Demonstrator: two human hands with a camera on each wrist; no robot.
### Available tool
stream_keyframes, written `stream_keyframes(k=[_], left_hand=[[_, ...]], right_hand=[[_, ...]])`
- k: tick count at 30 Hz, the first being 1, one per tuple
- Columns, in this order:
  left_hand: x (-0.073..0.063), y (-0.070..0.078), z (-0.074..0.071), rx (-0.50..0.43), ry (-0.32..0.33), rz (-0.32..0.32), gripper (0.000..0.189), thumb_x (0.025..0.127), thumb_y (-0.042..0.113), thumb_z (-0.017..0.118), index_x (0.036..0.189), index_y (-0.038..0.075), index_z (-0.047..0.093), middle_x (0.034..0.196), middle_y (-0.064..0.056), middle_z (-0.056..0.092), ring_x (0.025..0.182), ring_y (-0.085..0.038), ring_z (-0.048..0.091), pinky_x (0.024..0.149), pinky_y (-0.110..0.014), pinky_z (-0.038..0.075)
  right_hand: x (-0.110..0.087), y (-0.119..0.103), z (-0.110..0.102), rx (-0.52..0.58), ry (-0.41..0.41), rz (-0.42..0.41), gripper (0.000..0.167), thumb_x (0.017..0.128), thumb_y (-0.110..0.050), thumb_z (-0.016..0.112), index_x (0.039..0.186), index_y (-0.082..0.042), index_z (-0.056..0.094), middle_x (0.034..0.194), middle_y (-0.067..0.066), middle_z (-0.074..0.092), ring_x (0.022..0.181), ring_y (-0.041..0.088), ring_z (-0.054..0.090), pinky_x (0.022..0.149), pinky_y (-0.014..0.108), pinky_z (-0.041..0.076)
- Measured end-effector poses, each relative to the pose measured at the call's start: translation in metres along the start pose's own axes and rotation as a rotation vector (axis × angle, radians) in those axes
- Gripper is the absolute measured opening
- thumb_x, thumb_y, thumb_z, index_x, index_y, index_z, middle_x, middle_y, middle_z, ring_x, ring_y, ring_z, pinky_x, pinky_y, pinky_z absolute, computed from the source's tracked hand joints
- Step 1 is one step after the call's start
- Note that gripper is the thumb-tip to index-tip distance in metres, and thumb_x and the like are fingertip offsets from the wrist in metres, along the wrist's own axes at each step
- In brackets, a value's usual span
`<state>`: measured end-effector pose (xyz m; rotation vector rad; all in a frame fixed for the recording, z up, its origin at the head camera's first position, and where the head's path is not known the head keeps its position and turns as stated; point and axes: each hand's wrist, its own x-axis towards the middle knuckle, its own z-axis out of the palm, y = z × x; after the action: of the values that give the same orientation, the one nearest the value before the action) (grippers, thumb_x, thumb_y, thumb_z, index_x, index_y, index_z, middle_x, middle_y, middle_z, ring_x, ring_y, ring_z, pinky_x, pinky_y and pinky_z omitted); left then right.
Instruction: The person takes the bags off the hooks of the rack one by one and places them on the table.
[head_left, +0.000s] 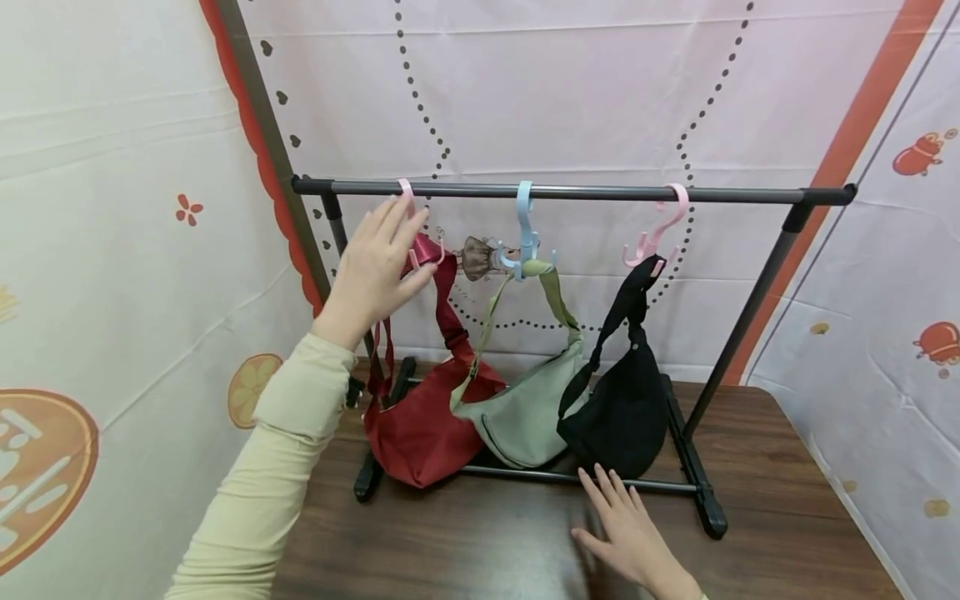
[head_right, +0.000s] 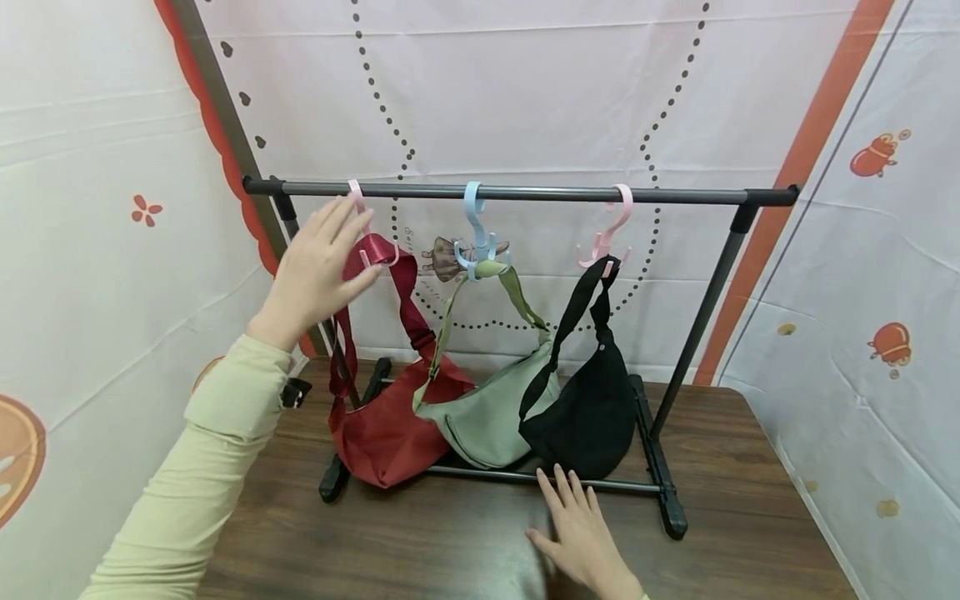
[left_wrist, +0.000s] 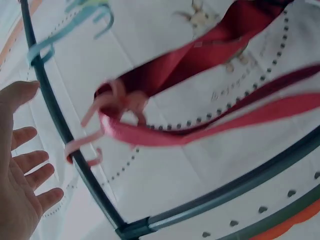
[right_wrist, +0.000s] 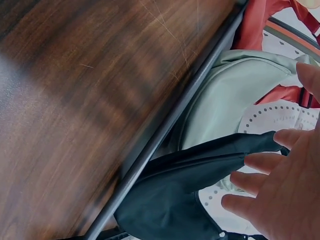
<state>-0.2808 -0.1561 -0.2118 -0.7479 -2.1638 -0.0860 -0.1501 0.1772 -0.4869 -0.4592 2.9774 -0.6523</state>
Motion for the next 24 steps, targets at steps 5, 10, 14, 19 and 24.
stream_keyframes(k=[5,10,14,19,24], left_hand=[[0.025,-0.013,-0.013,0.007,-0.023,-0.040,0.051,0.082,0.020,0.063,0.127,-0.001,0.048,0.134,-0.021,0.043,0.125,-0.034,0.038,0.106,-0.039,0.027],[0.044,-0.023,-0.019,0.004,-0.024,-0.063,0.038,0.082,0.013,0.059,0.118,0.000,0.056,0.123,-0.018,0.054,0.115,-0.032,0.049,0.094,-0.042,0.041],[0.054,-0.027,-0.024,-0.018,-0.081,-0.097,0.034,0.083,0.012,0.057,0.115,0.001,0.060,0.118,-0.015,0.058,0.109,-0.030,0.052,0.088,-0.043,0.045],[0.063,-0.033,-0.026,-0.070,-0.160,-0.142,0.031,0.082,0.011,0.059,0.111,0.000,0.061,0.114,-0.014,0.060,0.100,-0.029,0.056,0.084,-0.043,0.045],[0.071,-0.038,-0.027,-0.083,-0.238,-0.153,0.031,0.081,0.013,0.060,0.109,-0.001,0.062,0.114,-0.015,0.060,0.102,-0.030,0.055,0.088,-0.043,0.042]], right_hand=[[0.000,0.001,0.002,0.024,-0.025,0.007,0.081,0.080,-0.061,0.052,0.142,-0.013,0.030,0.145,0.019,0.026,0.131,0.041,0.023,0.099,0.062,0.019],[-0.001,0.002,0.003,0.037,-0.051,0.013,0.081,0.080,-0.061,0.051,0.143,-0.014,0.029,0.145,0.019,0.026,0.131,0.041,0.022,0.100,0.062,0.018],[-0.001,0.002,0.004,0.050,-0.071,0.017,0.081,0.081,-0.060,0.052,0.143,-0.014,0.029,0.145,0.019,0.027,0.131,0.042,0.022,0.099,0.062,0.018],[-0.002,0.003,0.006,0.066,-0.098,0.016,0.079,0.081,-0.058,0.053,0.142,-0.013,0.030,0.143,0.021,0.029,0.130,0.043,0.023,0.099,0.063,0.019],[-0.001,0.002,0.010,0.088,-0.121,0.019,0.076,0.083,-0.053,0.055,0.142,-0.012,0.031,0.142,0.021,0.030,0.130,0.044,0.023,0.098,0.064,0.018]])
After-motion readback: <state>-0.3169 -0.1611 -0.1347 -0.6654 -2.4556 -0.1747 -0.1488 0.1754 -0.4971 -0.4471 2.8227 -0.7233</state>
